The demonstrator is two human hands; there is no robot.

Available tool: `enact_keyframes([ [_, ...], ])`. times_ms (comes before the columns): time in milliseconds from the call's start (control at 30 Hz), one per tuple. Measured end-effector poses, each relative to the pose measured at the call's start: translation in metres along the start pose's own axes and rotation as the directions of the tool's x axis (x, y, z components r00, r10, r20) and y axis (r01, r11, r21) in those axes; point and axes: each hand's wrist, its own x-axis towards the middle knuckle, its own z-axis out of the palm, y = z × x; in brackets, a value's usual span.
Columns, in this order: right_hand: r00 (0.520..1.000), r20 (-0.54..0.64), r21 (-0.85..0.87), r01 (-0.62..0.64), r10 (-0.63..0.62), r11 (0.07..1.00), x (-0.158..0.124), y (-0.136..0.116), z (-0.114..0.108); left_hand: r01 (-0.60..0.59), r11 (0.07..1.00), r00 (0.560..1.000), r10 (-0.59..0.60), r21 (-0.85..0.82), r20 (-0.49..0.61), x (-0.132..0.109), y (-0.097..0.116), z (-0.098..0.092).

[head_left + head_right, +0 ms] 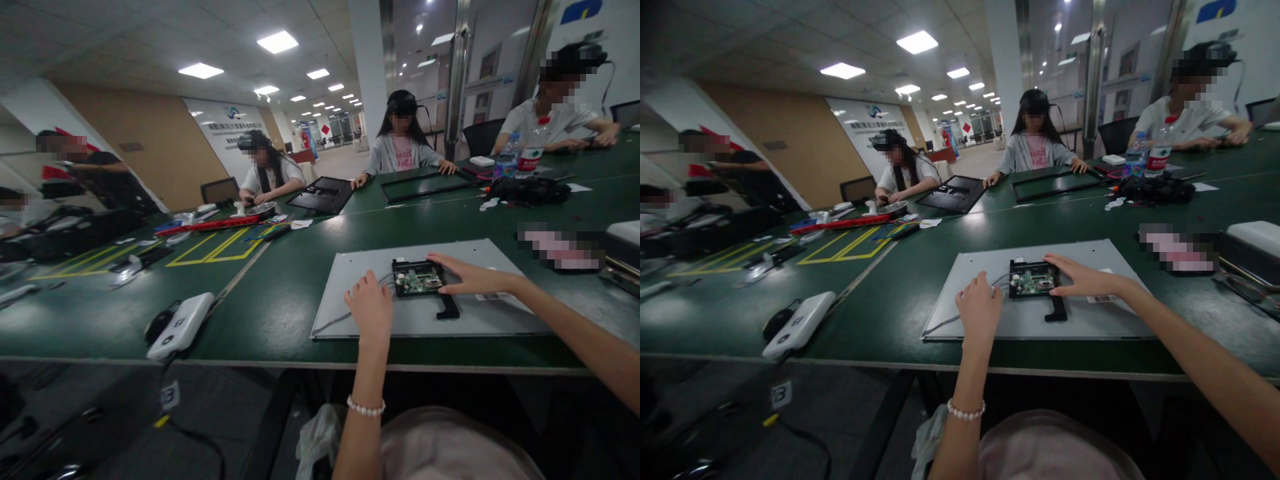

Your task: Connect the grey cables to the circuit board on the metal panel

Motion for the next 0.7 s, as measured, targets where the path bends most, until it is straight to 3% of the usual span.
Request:
enact_keyframes([
  [300, 1.0, 0.013, -0.007, -0.012, 0.012, 1.0, 0.0009, 0.0018, -0.0012, 0.0, 1.0, 0.994, 0.003, -0.022, 0.105, -0.001, -0.0055, 0.0086],
  [700, 0.997, 0.044, -0.014, -0.061, 0.061, 0.998, 0.0003, -0.0051, -0.0033, -0.007, 0.996, 0.994, 0.017, -0.087, 0.111, -0.0051, -0.0059, 0.0091],
])
